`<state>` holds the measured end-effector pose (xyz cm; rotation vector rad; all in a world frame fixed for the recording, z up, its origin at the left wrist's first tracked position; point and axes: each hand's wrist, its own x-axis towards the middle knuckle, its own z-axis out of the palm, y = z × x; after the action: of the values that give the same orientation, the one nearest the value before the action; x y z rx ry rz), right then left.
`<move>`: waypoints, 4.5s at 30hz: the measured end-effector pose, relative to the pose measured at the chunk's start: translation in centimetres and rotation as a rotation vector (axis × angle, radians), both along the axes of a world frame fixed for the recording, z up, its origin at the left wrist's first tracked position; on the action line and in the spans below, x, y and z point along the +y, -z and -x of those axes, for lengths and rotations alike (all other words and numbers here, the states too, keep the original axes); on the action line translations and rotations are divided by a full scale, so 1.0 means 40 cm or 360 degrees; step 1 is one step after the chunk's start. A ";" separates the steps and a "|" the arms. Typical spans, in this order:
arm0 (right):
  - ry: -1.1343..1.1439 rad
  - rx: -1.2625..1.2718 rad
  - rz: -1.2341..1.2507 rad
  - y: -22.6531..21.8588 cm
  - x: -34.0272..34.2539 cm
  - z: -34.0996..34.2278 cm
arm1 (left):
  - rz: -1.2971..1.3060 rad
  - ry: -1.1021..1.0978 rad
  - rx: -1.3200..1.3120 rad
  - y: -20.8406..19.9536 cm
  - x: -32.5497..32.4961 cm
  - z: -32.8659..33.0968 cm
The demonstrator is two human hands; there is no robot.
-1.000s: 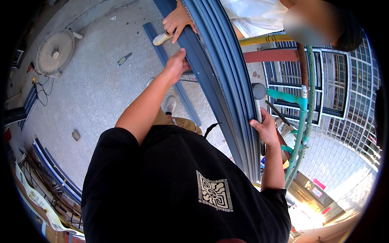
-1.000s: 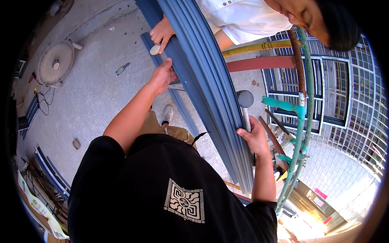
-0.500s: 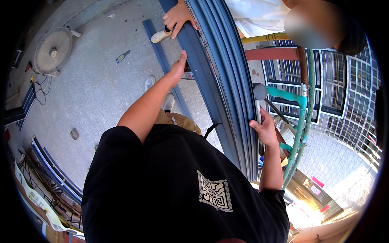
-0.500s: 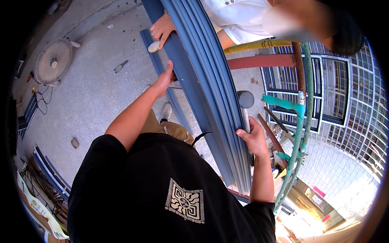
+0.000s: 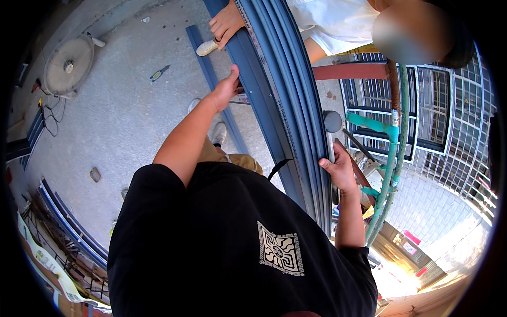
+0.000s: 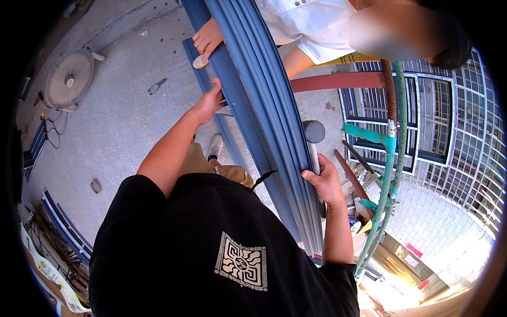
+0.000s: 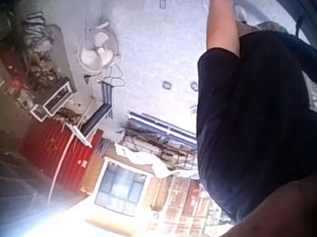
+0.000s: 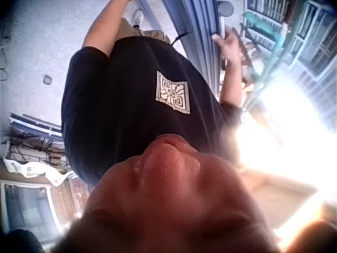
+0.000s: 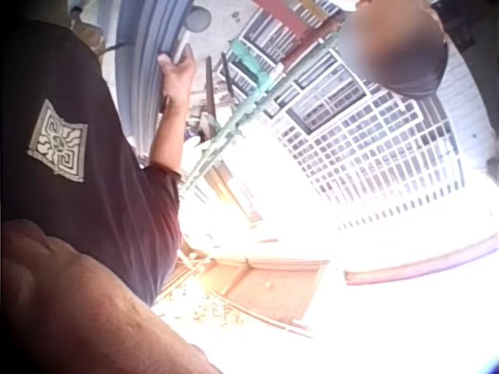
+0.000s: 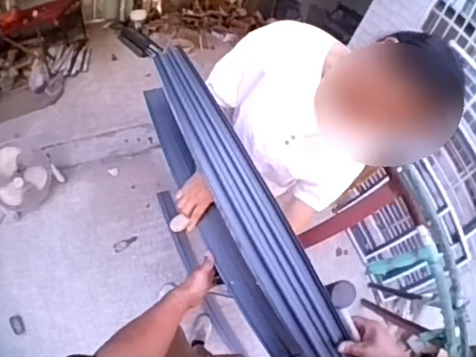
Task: The person uses a rubber mallet to tap and align multiple long aluminum window frame profiles. They repeatedly strike the ends and sides of the profiles to ensure they fit together properly. Another person assists by holding and handing over the profiles during the process.
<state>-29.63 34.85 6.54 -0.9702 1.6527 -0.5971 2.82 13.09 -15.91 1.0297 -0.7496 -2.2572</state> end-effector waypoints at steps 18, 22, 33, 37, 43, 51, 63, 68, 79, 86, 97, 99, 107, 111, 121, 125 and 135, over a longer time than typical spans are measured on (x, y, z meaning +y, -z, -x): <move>-0.0030 -0.0045 -0.0017 0.022 0.004 -0.020 | -0.0003 0.0010 0.0079 0.007 0.014 -0.044; -0.0024 -0.0003 -0.0017 0.020 0.014 -0.010 | 0.0034 0.0045 0.0115 0.014 0.019 -0.051; 0.0019 0.0125 0.0044 -0.006 0.055 0.055 | 0.0021 -0.0053 0.0075 0.028 0.035 -0.043; 0.0061 0.0107 -0.0005 0.021 0.071 0.045 | 0.0022 -0.0089 0.0089 0.025 0.034 -0.041; 0.0073 0.0042 -0.0012 0.102 0.037 0.010 | 0.0047 -0.0093 0.0100 0.004 0.023 -0.037; -0.0073 0.0119 -0.0004 0.173 -0.056 -0.049 | -0.0017 -0.0180 0.0187 0.050 0.041 -0.039; -0.0107 -0.0161 -0.0121 0.216 -0.166 -0.087 | -0.0112 -0.0259 0.0275 -0.030 0.041 0.014; -0.0202 -0.0151 -0.0142 0.247 -0.186 -0.085 | -0.0021 -0.0364 0.0260 -0.004 0.049 0.026; -0.0219 -0.0243 -0.0215 0.266 -0.179 -0.071 | 0.0102 -0.0375 0.0046 -0.040 0.061 0.028; -0.0249 -0.0285 -0.0234 0.264 -0.171 -0.070 | 0.0100 -0.0378 0.0122 -0.040 0.068 0.025; -0.0240 -0.0160 -0.0222 0.246 -0.182 -0.102 | 0.0110 -0.0485 0.0148 -0.068 0.065 0.022; -0.0252 -0.0152 -0.0220 0.243 -0.181 -0.098 | 0.0104 -0.0476 0.0149 -0.062 0.064 0.025; -0.0278 -0.0222 -0.0215 0.257 -0.174 -0.076 | 0.0133 -0.0411 0.0171 -0.092 0.068 0.015; -0.0229 -0.0202 -0.0191 0.229 -0.172 -0.093 | 0.0106 -0.0388 0.0197 -0.103 0.060 0.005; -0.0283 -0.0028 -0.0138 0.226 -0.172 -0.116 | 0.0096 -0.0311 0.0268 -0.125 0.058 -0.011; -0.0230 -0.0166 -0.0174 0.234 -0.171 -0.103 | 0.0131 -0.0302 0.0278 -0.119 0.058 -0.009; -0.0276 -0.0051 -0.0151 0.193 -0.179 -0.135 | 0.0152 -0.0298 0.0268 -0.128 0.056 -0.011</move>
<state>-24.24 27.67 -1.16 -1.0173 1.5362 -0.4121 3.24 15.35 -10.78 0.8178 -0.6542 -2.0956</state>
